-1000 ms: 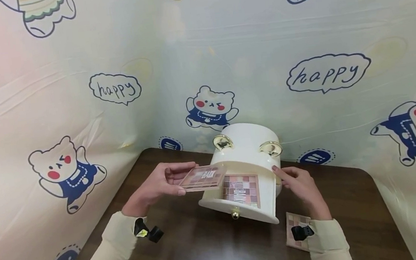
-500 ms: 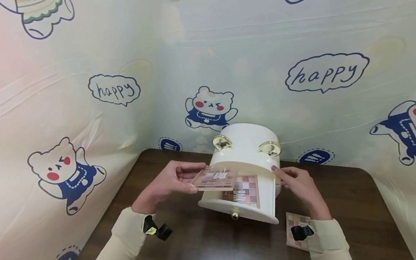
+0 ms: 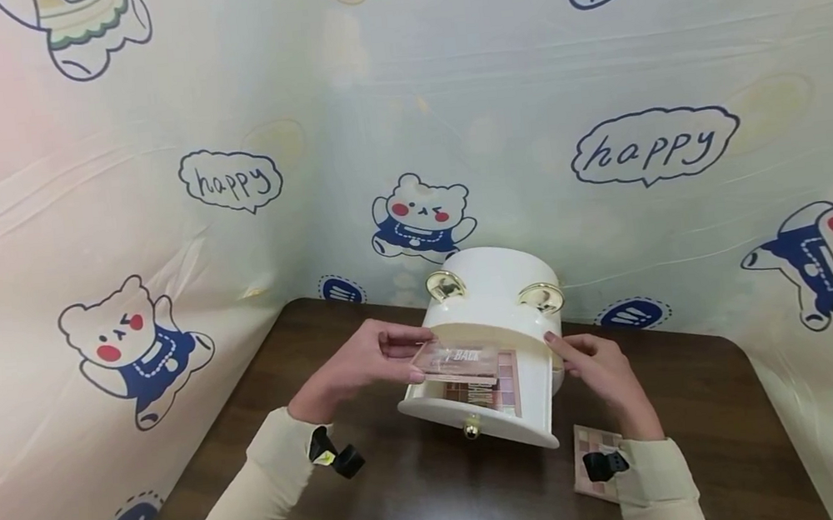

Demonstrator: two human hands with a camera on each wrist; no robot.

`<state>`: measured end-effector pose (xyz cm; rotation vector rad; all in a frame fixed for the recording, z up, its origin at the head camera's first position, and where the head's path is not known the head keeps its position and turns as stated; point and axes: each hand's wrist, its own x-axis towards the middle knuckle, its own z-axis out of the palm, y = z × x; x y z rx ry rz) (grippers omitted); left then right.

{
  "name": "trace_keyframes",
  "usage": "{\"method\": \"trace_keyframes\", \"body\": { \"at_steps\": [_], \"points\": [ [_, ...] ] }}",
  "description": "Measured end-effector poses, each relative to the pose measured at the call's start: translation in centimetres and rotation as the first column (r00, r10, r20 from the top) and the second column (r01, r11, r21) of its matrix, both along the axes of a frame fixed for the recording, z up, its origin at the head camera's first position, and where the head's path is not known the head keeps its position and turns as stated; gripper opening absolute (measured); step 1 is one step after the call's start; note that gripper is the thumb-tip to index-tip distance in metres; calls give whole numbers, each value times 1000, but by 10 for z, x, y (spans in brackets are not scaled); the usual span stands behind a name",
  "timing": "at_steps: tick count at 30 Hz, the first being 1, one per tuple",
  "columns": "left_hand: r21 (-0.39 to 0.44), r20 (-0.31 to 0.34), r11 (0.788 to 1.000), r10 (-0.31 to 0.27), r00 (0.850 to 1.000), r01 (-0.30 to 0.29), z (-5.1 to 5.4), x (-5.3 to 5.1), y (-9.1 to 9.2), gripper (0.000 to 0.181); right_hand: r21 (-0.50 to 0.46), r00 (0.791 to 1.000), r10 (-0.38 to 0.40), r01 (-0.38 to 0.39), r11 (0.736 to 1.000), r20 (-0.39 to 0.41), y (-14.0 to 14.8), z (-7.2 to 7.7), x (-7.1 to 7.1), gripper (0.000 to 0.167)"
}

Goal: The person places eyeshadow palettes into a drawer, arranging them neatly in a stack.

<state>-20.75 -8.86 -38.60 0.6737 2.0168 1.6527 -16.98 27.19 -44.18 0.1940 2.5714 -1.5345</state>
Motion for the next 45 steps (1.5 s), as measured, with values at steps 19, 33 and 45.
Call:
{"method": "trace_keyframes", "body": {
  "at_steps": [19, 33, 45],
  "points": [
    [-318, -172, 941, 61, 983, -113, -3, -1, 33, 74, -14, 1000, -4, 4, 1000, 2, 0, 0, 1, 80],
    [-384, -222, 922, -33, 975, -56, -7, -5, 41, 79, 7, 1000, -1, 1, 1000, 22, -2, 2, 1, 82],
    [-413, -225, 909, -35, 974, -62, -9, -2, 40, 94, 3, 1000, -1, 1, 1000, 23, -1, 1, 1, 82]
  ]
}}
